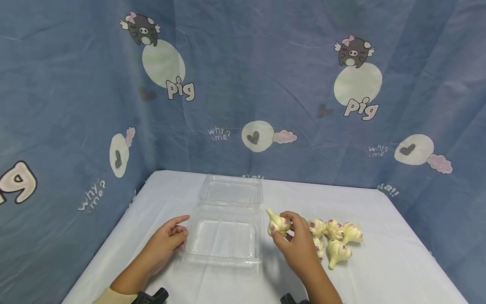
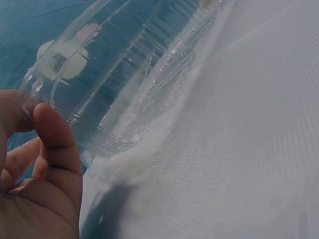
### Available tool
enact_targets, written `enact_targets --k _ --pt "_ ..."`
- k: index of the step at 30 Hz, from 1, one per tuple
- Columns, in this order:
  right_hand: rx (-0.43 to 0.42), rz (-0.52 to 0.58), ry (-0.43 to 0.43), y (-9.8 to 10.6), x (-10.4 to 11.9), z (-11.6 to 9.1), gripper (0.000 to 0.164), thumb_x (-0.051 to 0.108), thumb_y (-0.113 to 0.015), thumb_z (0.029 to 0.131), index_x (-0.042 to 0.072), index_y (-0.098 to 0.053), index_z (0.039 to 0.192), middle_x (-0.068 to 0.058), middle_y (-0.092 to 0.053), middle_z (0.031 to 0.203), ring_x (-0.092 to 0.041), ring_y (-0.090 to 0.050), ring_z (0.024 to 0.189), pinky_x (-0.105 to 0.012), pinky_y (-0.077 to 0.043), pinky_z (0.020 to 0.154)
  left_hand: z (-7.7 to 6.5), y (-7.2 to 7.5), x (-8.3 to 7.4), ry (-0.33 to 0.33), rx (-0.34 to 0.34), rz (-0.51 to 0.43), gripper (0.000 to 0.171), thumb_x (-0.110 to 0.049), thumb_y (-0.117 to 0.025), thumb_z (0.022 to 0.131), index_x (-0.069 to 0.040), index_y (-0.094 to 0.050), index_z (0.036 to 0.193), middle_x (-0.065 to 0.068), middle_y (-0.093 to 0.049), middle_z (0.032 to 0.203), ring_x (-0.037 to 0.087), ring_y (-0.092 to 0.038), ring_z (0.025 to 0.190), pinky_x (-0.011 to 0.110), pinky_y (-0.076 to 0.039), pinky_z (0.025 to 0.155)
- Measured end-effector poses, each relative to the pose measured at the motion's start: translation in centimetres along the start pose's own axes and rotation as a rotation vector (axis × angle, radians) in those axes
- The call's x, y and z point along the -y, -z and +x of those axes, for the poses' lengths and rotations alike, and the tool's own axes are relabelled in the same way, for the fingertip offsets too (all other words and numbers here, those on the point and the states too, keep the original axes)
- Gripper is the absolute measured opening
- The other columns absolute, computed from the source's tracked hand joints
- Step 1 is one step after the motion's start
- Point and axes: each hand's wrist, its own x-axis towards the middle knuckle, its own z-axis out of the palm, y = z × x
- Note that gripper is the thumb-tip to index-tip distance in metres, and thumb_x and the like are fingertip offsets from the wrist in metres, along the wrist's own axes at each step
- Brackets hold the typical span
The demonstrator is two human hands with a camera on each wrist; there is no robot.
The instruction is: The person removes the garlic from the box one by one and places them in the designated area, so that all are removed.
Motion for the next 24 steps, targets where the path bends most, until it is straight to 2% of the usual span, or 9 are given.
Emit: enact_targets --k 9,13,17,20,24 --pt "-0.048 -0.098 -0.066 2.6 -1.7 -0.6 0.049 0.031 -0.077 0.096 0.017 -0.057 0.138 -0.013 -0.049 0.142 -0.035 -0.058 0.129 -0.046 -0.057 0.101 -0.2 0.0 -0.2 0.013 -0.002 -0.002 0.060 0.000 -0.059 0.101 -0.002 -0.038 0.157 0.004 -0.057 0.100 0.009 -0.053 0.076 0.022 -0.050 0.066" --pt "-0.074 -0.149 -0.065 3.4 -2.6 -1.1 0.049 0.031 -0.077 0.096 0.017 -0.058 0.139 -0.013 -0.048 0.145 -0.031 -0.057 0.127 -0.048 -0.057 0.102 -0.3 0.0 -0.1 0.022 -0.012 0.006 0.059 0.001 -0.058 0.101 -0.003 -0.039 0.157 0.005 -0.057 0.100 0.010 -0.052 0.075 0.022 -0.050 0.065" --pt "-0.096 -0.180 -0.067 4.3 -3.4 -1.9 0.050 0.035 -0.075 0.097 0.019 -0.058 0.141 -0.013 -0.046 0.148 -0.031 -0.053 0.131 -0.050 -0.055 0.103 -0.1 -0.1 0.0 0.018 -0.014 0.005 0.059 0.001 -0.058 0.101 -0.003 -0.039 0.157 0.005 -0.057 0.100 0.010 -0.053 0.075 0.022 -0.050 0.065" --pt "-0.106 -0.197 -0.051 5.0 -3.6 -2.5 0.051 0.036 -0.074 0.098 0.019 -0.058 0.143 -0.014 -0.045 0.149 -0.034 -0.049 0.137 -0.051 -0.054 0.105 0.0 -0.1 0.1 0.017 -0.014 0.006 0.059 0.001 -0.058 0.101 -0.003 -0.039 0.156 0.004 -0.058 0.099 0.010 -0.053 0.075 0.022 -0.050 0.065" --pt "-0.146 -0.238 0.001 6.0 -3.6 -3.1 0.048 0.028 -0.075 0.098 0.015 -0.060 0.141 -0.015 -0.048 0.146 -0.036 -0.049 0.138 -0.049 -0.053 0.104 -0.1 0.0 -0.1 0.014 -0.010 0.016 0.059 0.000 -0.058 0.101 -0.003 -0.038 0.157 0.005 -0.057 0.100 0.010 -0.053 0.076 0.023 -0.051 0.066"
